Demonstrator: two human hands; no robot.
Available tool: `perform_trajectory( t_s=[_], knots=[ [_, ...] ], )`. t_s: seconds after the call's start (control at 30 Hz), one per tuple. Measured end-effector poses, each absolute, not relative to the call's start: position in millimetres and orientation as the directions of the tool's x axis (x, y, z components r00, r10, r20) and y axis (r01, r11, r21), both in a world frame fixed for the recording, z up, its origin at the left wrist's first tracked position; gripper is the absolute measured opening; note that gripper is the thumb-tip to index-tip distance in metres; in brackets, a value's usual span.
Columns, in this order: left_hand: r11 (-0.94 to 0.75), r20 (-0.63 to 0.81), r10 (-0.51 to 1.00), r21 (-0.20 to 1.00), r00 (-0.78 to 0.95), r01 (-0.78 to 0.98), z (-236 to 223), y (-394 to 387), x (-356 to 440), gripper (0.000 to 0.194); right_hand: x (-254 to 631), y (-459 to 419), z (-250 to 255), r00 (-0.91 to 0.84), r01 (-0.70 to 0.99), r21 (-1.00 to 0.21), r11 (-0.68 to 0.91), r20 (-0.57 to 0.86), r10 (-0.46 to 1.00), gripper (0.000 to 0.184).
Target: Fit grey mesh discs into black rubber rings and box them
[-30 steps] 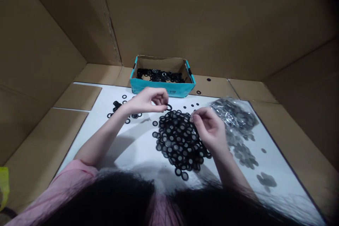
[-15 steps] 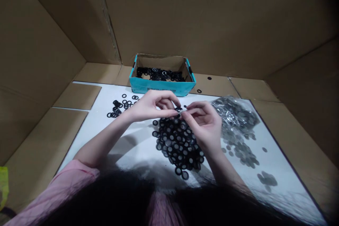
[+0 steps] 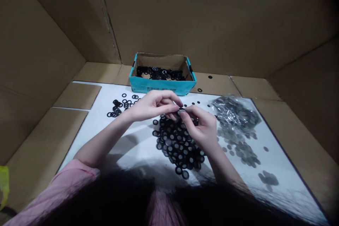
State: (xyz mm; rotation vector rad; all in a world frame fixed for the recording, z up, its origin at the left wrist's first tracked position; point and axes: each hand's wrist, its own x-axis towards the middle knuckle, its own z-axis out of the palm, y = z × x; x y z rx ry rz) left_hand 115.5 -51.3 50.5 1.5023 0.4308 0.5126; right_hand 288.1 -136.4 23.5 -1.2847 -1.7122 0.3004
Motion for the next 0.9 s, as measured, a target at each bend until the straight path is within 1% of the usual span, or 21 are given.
perform_trajectory(
  t_s=[0.17,0.27,0.43,0.47,0.53,0.63,0.7,0.8,0.9],
  knots=[
    [-0.018,-0.003,0.56,1.0,0.828,0.016,50,-53,116,0.014,289,-134,21,-0.084,0.634,-0.615,0.468,0.547,0.833,0.02],
    [-0.048,0.017,0.568,0.999,0.823,0.013,49,-54,117,0.014,289,-134,21,-0.123,0.636,-0.596,0.49,0.549,0.827,0.02],
    [-0.082,0.046,0.561,0.997,0.826,0.001,46,-55,119,0.016,290,-134,21,-0.124,0.66,-0.565,0.495,0.568,0.814,0.018],
    [-0.114,0.053,0.557,0.993,0.829,0.013,46,-55,118,0.016,291,-134,21,-0.122,0.661,-0.566,0.493,0.568,0.814,0.018],
    [-0.23,0.077,0.54,0.971,0.838,0.059,46,-53,117,0.017,293,-134,21,-0.12,0.667,-0.557,0.494,0.575,0.81,0.017],
    [-0.414,0.106,0.495,0.902,0.863,0.127,47,-50,115,0.018,295,-134,19,-0.126,0.689,-0.525,0.499,0.592,0.796,0.016],
    [-0.47,0.117,0.479,0.871,0.87,0.142,47,-50,114,0.017,296,-134,19,-0.145,0.706,-0.506,0.495,0.582,0.801,0.016],
    [-0.473,0.137,0.481,0.872,0.866,0.125,47,-50,115,0.017,298,-133,19,-0.174,0.713,-0.5,0.492,0.554,0.814,0.013],
    [-0.375,0.13,0.497,0.924,0.858,0.077,47,-51,116,0.017,299,-132,20,-0.184,0.703,-0.509,0.497,0.545,0.818,0.013]
  ],
)
